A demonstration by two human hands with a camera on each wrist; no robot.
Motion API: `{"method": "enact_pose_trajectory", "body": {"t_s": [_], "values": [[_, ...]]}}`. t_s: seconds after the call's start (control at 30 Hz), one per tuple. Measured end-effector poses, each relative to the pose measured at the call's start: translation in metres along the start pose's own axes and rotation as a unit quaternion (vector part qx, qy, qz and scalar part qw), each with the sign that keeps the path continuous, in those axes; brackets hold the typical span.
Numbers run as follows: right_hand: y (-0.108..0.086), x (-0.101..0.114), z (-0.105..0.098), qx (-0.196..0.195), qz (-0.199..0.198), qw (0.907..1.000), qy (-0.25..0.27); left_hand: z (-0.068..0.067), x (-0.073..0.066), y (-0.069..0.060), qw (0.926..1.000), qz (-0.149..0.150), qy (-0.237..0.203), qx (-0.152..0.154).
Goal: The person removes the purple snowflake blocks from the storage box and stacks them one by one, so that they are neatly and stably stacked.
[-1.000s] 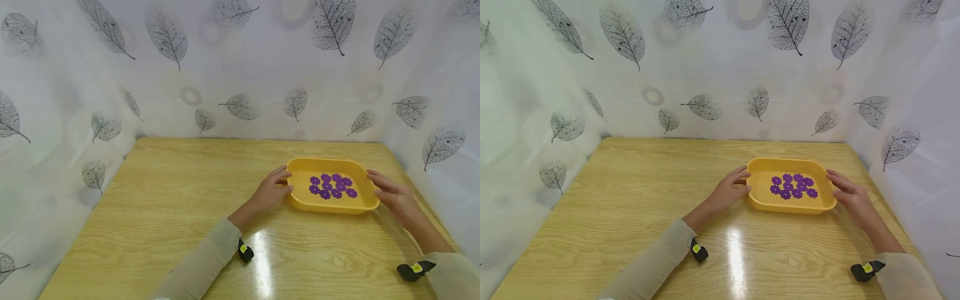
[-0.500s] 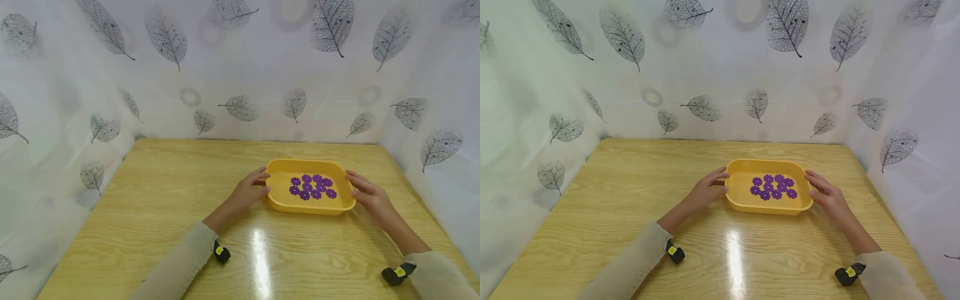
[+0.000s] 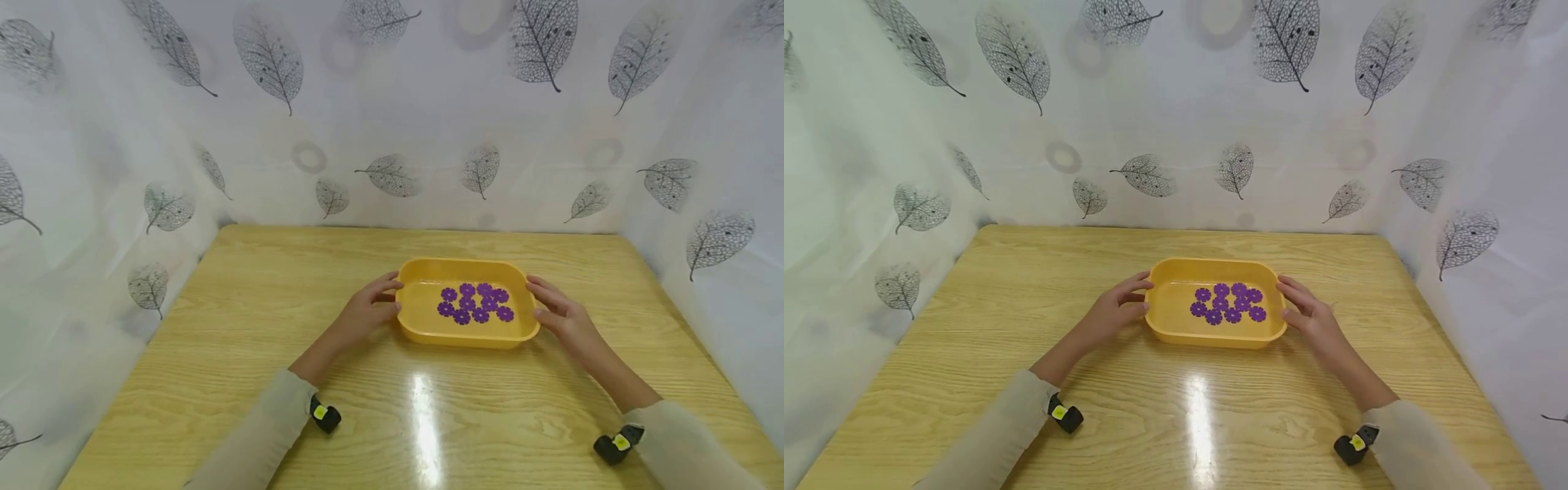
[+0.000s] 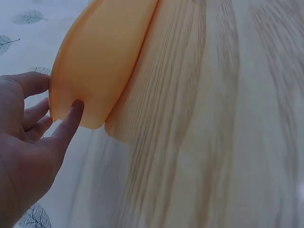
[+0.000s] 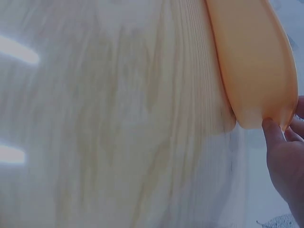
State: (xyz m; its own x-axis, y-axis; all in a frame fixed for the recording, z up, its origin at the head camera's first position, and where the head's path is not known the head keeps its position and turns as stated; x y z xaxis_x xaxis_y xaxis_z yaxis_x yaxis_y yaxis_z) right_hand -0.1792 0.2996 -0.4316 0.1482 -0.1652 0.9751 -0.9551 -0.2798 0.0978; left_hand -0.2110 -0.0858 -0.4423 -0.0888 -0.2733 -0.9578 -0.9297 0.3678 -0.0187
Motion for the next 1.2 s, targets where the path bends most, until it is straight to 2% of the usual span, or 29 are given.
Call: {"method": "enact_pose_trajectory", "body": {"t_s": [0.13,0.37,0.53,0.67,0.87,1.07,1.2], "values": [[0.006,0.002,0.014,0.003,0.008,1.0000,0.000,-0.014,0.003,-0.007,1.0000,-0.002,0.008,0.003],[0.015,0.003,0.037,0.009,0.012,0.9994,-0.032,-0.039,0.010,-0.020,0.9995,-0.002,0.033,0.003],[0.020,0.004,0.051,0.020,0.011,0.9996,-0.018,-0.052,0.013,-0.029,0.9994,-0.004,0.035,-0.002],[0.021,0.006,0.054,0.022,0.017,0.9994,-0.020,-0.055,0.014,-0.032,0.9996,0.003,0.028,0.002],[0.025,0.006,0.050,0.013,0.035,0.9954,-0.089,-0.055,0.012,-0.032,0.9997,0.003,0.024,0.000],[0.033,0.005,0.047,-0.024,0.019,0.9900,-0.137,-0.055,0.011,-0.034,0.9996,-0.006,0.027,-0.005],[0.039,0.004,0.044,-0.044,0.011,0.9875,-0.151,-0.054,0.010,-0.034,0.9998,-0.006,0.019,-0.009]]}}
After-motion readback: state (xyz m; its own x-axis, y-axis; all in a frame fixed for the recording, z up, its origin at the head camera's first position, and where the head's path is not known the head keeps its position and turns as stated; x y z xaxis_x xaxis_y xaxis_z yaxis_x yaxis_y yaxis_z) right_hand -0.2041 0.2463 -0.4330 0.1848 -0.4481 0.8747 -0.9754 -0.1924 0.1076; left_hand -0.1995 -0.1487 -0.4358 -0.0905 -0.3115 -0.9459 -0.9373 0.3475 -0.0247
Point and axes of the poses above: each hand's wrist, its own y-axis towards the middle knuckle, its own z-axis out of the palm, x = y × z, the point moved 2 cm from there along y, towards the middle knuckle, and after that the axes turned 2 degrees about y, right-handed, at the moved point
